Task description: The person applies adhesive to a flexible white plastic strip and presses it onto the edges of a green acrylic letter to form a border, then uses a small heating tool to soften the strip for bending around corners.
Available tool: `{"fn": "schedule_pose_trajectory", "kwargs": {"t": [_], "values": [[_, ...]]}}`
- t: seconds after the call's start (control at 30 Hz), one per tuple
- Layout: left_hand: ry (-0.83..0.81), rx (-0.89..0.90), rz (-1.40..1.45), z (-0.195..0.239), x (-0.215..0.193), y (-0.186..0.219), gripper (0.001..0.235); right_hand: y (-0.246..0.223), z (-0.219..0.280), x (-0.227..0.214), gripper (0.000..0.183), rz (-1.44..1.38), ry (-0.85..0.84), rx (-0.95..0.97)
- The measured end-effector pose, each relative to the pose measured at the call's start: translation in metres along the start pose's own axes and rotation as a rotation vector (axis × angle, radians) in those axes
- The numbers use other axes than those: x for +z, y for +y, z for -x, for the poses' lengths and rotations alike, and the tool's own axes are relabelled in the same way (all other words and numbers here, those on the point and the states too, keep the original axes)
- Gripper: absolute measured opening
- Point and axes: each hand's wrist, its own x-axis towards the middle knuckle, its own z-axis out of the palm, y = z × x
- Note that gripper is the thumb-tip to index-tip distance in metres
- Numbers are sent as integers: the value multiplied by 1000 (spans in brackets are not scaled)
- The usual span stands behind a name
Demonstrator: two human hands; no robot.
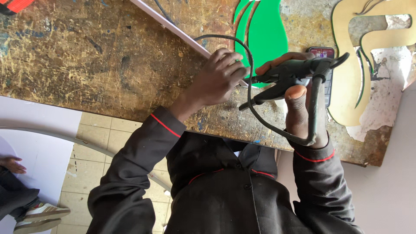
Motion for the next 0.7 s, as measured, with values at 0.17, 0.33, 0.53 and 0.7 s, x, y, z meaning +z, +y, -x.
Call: {"fn": "schedule_pose_trajectory", "kwargs": {"t": [0.17,0.33,0.53,0.7], "values": [[12,-12,-48,-4,11,-3,47,-2,-1,-1,92,41,10,23],[43,-20,-25,-14,5,-2,41,6,-1,-1,93,50,48,-7],[70,-74,77,-13,10,2,18,14,-4,4,96,-41,100,38],[46,-84,105,-12,13,1,17,26,-1,3,95,-92,90,31]]}}
